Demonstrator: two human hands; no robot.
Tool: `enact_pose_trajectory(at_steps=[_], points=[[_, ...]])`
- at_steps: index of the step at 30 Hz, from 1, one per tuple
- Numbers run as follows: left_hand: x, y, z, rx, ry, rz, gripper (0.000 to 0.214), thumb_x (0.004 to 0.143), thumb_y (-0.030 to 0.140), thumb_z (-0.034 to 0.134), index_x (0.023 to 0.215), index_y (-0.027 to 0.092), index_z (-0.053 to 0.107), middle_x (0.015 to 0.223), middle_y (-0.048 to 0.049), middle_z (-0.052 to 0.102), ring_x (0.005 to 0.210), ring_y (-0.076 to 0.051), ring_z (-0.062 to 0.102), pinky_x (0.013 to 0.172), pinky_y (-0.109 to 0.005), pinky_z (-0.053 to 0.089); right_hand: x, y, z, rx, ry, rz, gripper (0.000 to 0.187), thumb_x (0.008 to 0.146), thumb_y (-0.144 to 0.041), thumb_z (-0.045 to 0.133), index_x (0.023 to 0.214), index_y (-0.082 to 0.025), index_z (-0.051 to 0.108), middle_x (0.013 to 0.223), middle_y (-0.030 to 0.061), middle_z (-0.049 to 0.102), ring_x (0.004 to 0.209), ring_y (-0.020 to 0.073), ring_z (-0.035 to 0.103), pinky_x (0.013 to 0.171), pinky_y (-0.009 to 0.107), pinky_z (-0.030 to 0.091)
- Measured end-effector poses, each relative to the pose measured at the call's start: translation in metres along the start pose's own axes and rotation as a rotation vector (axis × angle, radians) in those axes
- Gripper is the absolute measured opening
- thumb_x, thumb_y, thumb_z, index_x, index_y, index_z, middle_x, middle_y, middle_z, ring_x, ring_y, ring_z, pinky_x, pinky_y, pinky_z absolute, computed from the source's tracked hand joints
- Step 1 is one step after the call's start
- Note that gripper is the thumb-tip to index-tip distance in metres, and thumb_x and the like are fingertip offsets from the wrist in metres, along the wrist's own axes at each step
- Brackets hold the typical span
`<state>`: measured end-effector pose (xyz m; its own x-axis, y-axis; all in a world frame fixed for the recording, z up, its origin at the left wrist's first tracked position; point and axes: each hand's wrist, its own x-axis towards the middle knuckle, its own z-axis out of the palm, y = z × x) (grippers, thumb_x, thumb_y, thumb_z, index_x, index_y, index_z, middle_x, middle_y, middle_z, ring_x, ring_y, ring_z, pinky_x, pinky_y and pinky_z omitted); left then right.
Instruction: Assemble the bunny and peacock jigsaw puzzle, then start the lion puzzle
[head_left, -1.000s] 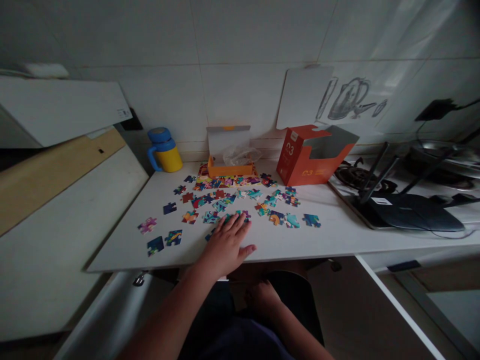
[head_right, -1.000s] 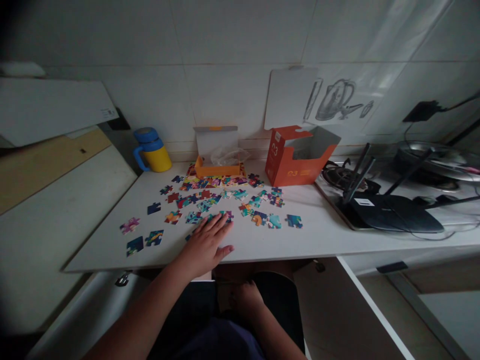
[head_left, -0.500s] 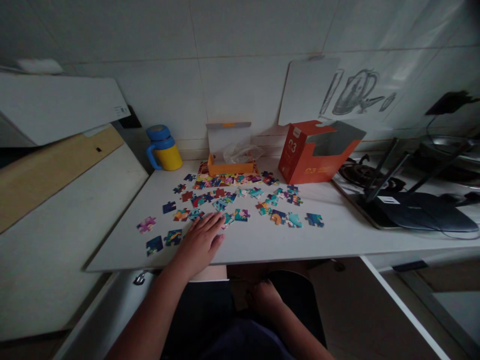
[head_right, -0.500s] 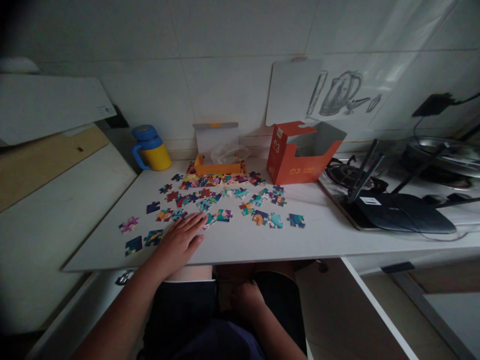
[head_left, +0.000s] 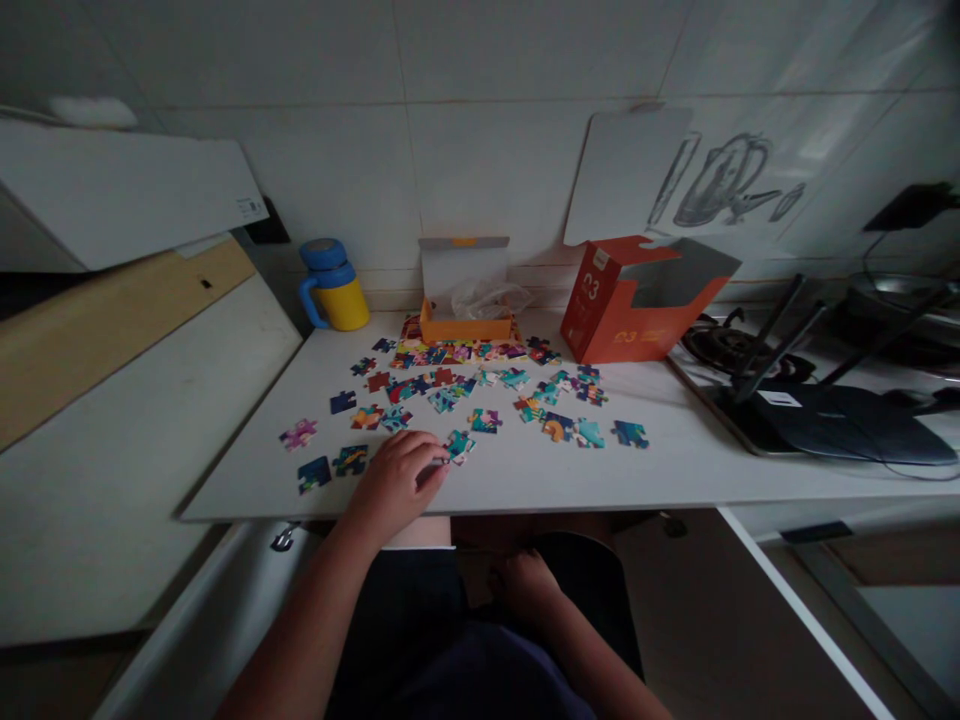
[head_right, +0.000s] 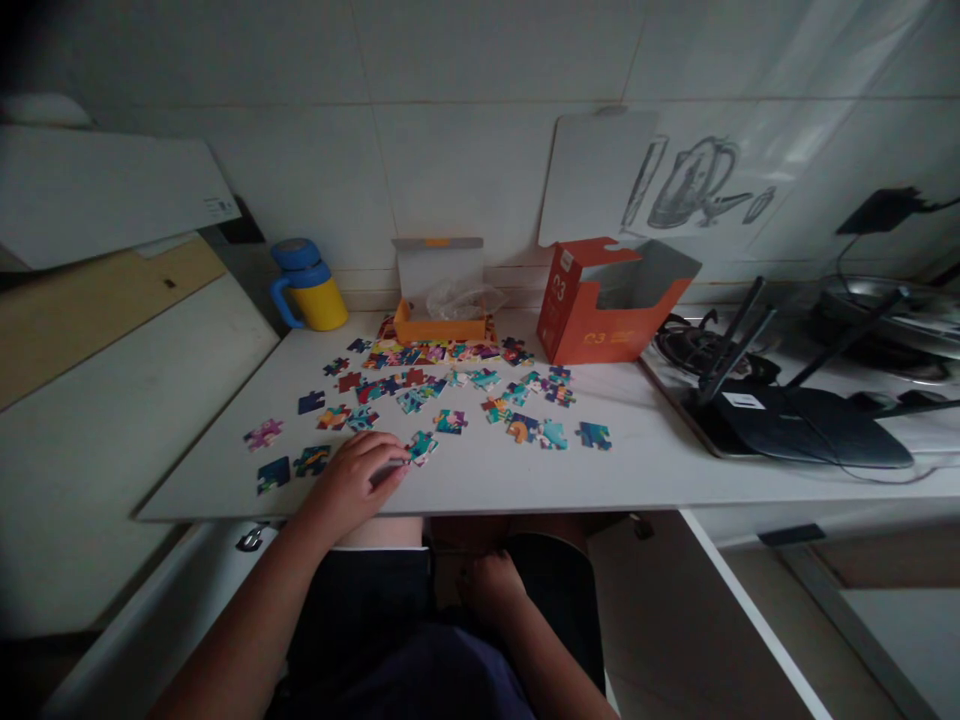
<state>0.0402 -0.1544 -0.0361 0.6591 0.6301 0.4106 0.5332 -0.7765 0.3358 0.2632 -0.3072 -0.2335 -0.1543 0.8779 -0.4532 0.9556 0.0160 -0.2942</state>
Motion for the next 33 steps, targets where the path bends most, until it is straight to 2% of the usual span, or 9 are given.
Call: enact_pose_trajectory(at_steps=[7, 15, 19, 22, 24, 26, 28, 30, 33], points=[[-0.001, 0.003, -0.006, -0.056, -0.044, 0.071, 0.008, 0.105, 0.022, 0.068, 0.102, 0.024, 0.075, 0.104, -0.0039, 0.078, 0.103, -0.023, 0.070, 0.098, -0.041, 0.054, 0.001, 0.001, 0.001, 0.017, 0.006, -0.002, 0.038, 0.103, -0.036, 0.053, 0.118, -0.020, 0.085, 0.118, 0.0181, 0.083, 0.115, 0.0354, 0.077, 0.103, 0.044, 0.052], [-0.004, -0.001, 0.003, 0.046, 0.023, -0.021, 0.025, 0.104, 0.027, 0.068, 0.127, 0.021, 0.072, 0.133, -0.0113, 0.071, 0.124, -0.029, 0.067, 0.111, -0.048, 0.053, -0.016, -0.010, -0.017, 0.118, 0.018, -0.064, 0.031, 0.103, -0.027, 0.054, 0.110, -0.023, 0.084, 0.115, 0.0111, 0.085, 0.106, 0.0272, 0.080, 0.088, 0.031, 0.053], [-0.003, 0.001, 0.002, 0.050, 0.002, -0.004, 0.019, 0.103, 0.030, 0.069, 0.120, 0.024, 0.075, 0.132, -0.0101, 0.073, 0.124, -0.029, 0.068, 0.111, -0.049, 0.053, -0.062, -0.023, -0.053, 0.211, 0.073, -0.174, 0.023, 0.104, -0.027, 0.057, 0.108, -0.028, 0.081, 0.106, 0.0015, 0.084, 0.094, 0.0179, 0.078, 0.077, 0.023, 0.049], [-0.002, 0.002, 0.000, 0.014, -0.020, 0.016, 0.014, 0.102, 0.030, 0.070, 0.115, 0.024, 0.074, 0.127, -0.0086, 0.074, 0.122, -0.027, 0.068, 0.110, -0.048, 0.053, -0.100, -0.019, -0.099, 0.364, 0.335, -0.397, 0.023, 0.109, -0.029, 0.055, 0.108, -0.026, 0.078, 0.092, 0.0023, 0.080, 0.084, 0.0165, 0.075, 0.074, 0.025, 0.048], [-0.001, 0.002, 0.000, 0.005, -0.029, 0.025, 0.013, 0.102, 0.029, 0.071, 0.114, 0.025, 0.073, 0.127, -0.0082, 0.074, 0.121, -0.027, 0.068, 0.109, -0.047, 0.053, -0.115, -0.004, -0.134, 0.369, 0.576, -0.428, 0.022, 0.110, -0.030, 0.056, 0.116, -0.025, 0.076, 0.089, 0.0029, 0.077, 0.078, 0.0161, 0.071, 0.071, 0.027, 0.049], [-0.001, 0.002, 0.000, 0.006, -0.025, 0.036, 0.012, 0.102, 0.028, 0.071, 0.113, 0.025, 0.073, 0.126, -0.0082, 0.074, 0.120, -0.027, 0.068, 0.108, -0.047, 0.053, -0.115, 0.021, -0.166, 0.234, 0.865, -0.308, 0.021, 0.110, -0.030, 0.056, 0.109, -0.024, 0.076, 0.084, 0.0045, 0.074, 0.075, 0.0185, 0.068, 0.073, 0.031, 0.051], [-0.001, 0.002, 0.000, 0.006, -0.019, 0.046, 0.011, 0.102, 0.027, 0.071, 0.112, 0.025, 0.073, 0.124, -0.0080, 0.074, 0.118, -0.027, 0.069, 0.106, -0.047, 0.053, -0.104, 0.048, -0.192, 0.058, 1.045, -0.117, 0.022, 0.110, -0.034, 0.057, 0.110, -0.023, 0.076, 0.100, 0.0104, 0.078, 0.095, 0.0259, 0.069, 0.091, 0.041, 0.054], [-0.001, 0.002, 0.001, 0.004, -0.018, 0.050, 0.011, 0.101, 0.026, 0.072, 0.112, 0.024, 0.073, 0.123, -0.0074, 0.074, 0.117, -0.027, 0.069, 0.106, -0.047, 0.053, -0.088, 0.071, -0.208, -0.054, 1.103, 0.092, 0.033, 0.109, -0.041, 0.056, 0.129, -0.022, 0.075, 0.126, 0.0160, 0.075, 0.118, 0.0348, 0.065, 0.103, 0.053, 0.052], [-0.002, 0.004, 0.000, 0.007, -0.030, 0.041, 0.010, 0.101, 0.026, 0.072, 0.111, 0.025, 0.073, 0.123, -0.0070, 0.075, 0.117, -0.027, 0.069, 0.106, -0.048, 0.053, -0.068, 0.090, -0.215, -0.106, 1.024, 0.316, 0.048, 0.107, -0.052, 0.057, 0.145, -0.026, 0.069, 0.150, 0.0179, 0.064, 0.135, 0.0440, 0.055, 0.101, 0.063, 0.052]])
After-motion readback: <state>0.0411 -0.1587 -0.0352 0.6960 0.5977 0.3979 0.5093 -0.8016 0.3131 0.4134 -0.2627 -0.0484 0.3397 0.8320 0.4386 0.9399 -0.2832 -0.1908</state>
